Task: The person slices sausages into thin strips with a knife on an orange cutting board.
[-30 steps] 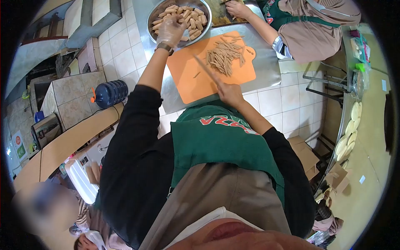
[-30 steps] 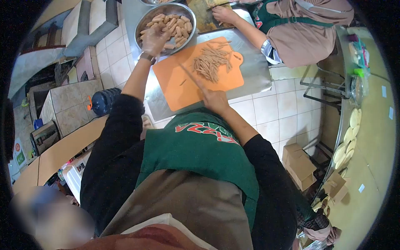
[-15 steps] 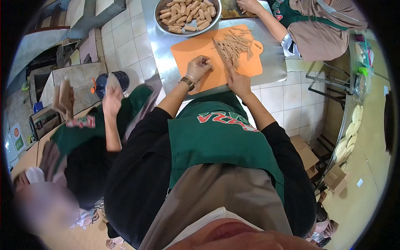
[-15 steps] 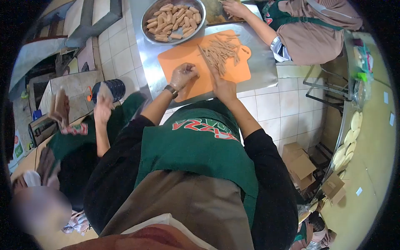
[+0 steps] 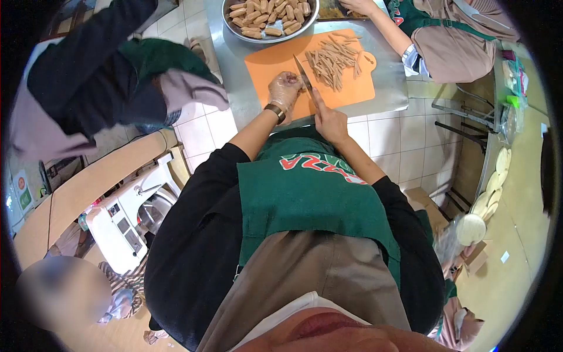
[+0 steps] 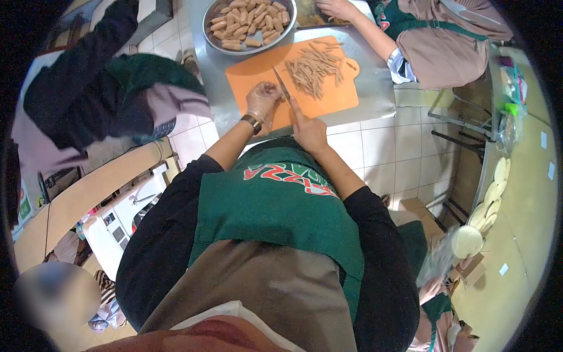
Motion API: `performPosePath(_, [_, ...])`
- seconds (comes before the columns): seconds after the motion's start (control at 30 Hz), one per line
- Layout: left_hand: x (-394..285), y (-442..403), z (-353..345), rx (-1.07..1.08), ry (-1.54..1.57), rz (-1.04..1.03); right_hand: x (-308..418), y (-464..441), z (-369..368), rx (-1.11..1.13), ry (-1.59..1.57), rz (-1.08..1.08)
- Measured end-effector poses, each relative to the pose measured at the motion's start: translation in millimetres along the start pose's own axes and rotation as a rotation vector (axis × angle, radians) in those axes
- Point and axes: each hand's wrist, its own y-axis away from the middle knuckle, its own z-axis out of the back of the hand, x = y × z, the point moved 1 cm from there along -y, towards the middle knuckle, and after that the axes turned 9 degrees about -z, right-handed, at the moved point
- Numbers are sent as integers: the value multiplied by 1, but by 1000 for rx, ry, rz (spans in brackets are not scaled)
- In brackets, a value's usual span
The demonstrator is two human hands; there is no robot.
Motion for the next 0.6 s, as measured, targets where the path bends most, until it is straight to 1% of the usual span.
performPosePath(0.03, [-6,2,0,0,129,79,0,0,-1,-17,-10,5])
performPosePath(0.07, [-15,3,1,-1,129,80,1,-1,-1,-36,-20,10])
performPosePath(0.13, [-17,1,3,42,-22,101,-4,-3,-4,-35,-16,9])
performPosePath(0.17, [-17,0,2,43,-20,102,-7,-3,-6,-33,-12,8])
performPosePath(0.23, [-13,-5,2,5,-249,-23,-6,-3,-3,-22,-2,-2])
performPosePath(0.33, [-4,-13,2,11,-319,-78,-2,1,1,-12,5,4])
performPosePath(0.43, [-2,-13,2,19,-235,-22,0,1,1,-12,2,9])
performPosePath(0.6, [-16,-7,4,13,-293,-42,2,0,0,15,-7,-5])
